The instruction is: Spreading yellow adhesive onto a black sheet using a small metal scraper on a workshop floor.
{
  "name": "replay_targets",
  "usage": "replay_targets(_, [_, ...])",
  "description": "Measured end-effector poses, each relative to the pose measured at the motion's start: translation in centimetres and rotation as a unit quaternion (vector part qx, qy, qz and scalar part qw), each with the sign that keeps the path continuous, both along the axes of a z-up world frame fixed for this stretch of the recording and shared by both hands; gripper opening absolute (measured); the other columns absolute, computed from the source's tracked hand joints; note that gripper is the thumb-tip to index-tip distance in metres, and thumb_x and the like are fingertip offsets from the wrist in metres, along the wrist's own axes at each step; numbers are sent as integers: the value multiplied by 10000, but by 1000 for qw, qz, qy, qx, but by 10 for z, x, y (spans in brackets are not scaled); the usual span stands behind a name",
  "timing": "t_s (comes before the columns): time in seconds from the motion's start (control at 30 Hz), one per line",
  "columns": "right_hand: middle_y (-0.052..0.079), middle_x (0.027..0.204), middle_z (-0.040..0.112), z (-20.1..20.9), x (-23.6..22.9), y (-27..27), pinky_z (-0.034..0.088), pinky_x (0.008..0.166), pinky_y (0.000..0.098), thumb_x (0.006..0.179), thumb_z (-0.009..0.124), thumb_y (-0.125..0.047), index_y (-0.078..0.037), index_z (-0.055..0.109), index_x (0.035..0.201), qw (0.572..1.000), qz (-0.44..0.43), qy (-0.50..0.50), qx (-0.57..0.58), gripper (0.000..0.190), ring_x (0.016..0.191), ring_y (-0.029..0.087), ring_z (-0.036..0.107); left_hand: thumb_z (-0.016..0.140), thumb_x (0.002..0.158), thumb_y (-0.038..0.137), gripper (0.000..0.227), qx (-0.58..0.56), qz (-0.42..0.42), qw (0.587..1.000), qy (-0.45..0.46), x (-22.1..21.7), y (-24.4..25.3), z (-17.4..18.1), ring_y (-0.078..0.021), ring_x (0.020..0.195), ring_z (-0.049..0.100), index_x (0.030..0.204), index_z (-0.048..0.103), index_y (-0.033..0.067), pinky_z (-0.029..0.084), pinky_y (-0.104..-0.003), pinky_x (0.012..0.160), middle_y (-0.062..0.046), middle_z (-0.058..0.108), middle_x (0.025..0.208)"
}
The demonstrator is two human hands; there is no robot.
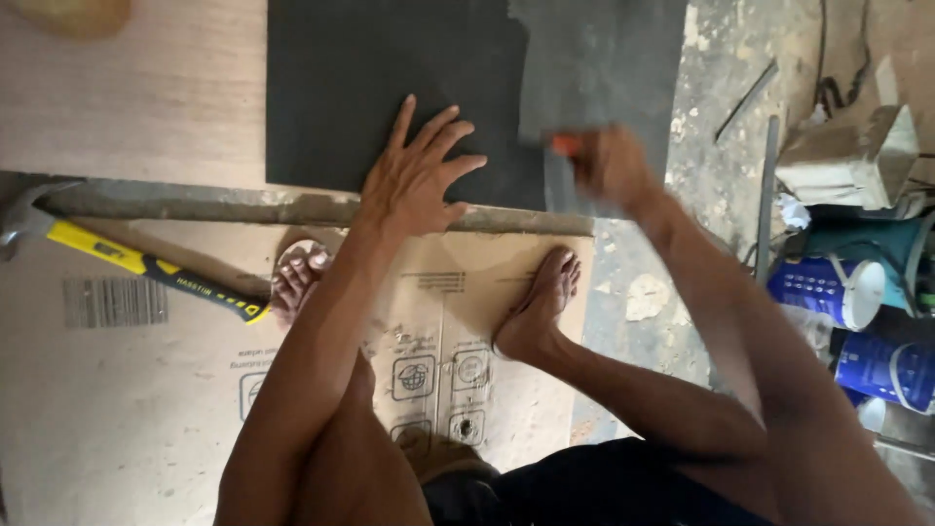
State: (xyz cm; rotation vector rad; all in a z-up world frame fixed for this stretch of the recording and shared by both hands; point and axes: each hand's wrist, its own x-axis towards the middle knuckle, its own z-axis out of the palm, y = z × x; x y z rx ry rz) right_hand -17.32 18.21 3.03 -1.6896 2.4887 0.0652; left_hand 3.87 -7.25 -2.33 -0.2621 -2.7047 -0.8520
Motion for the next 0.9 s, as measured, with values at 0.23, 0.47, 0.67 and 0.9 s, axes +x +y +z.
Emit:
replay_targets(0.23, [-18,1038,740,33,103,34,586,791,361,882,616,-127,-197,741,950,936,-142,-204,249,159,794,227,726,727,773,437,607,-44,7,999,0,0,-1,-3,-303,1430,246,1308,608,177,29,-610,1187,-131,399,1459])
replay_targets(0.47, [109,710,564,55,-17,-73,361,516,376,1006,543,-90,-99,599,942,992,-4,16,-125,85,614,261,526,758,728,414,580,-12,1,1000,-16,-1,2,1,-304,1415,266,1248,629,193,2,-597,1168,-133,428,1427])
replay_targets(0.67, [169,736,691,22,-46,-133,474,470,503,875,530,-141,-190,717,1201,994,8,104,-21,379,628,439,636,766,679,399,559,4,10,1000,-2,-4,-1,1,-281,1382,319,1193,654,211,59,-605,1152,-97,472,1363])
replay_targets(0.9, [137,563,626,-22,-81,-111,437,373,450,829,600,-206,-192,773,1069,981,54,177,-60,296,458,386,590,769,718,337,544,19,-2,1000,-18,-1,-2,11,-299,1394,291,1215,638,158,51,-598,1174,-125,449,1393])
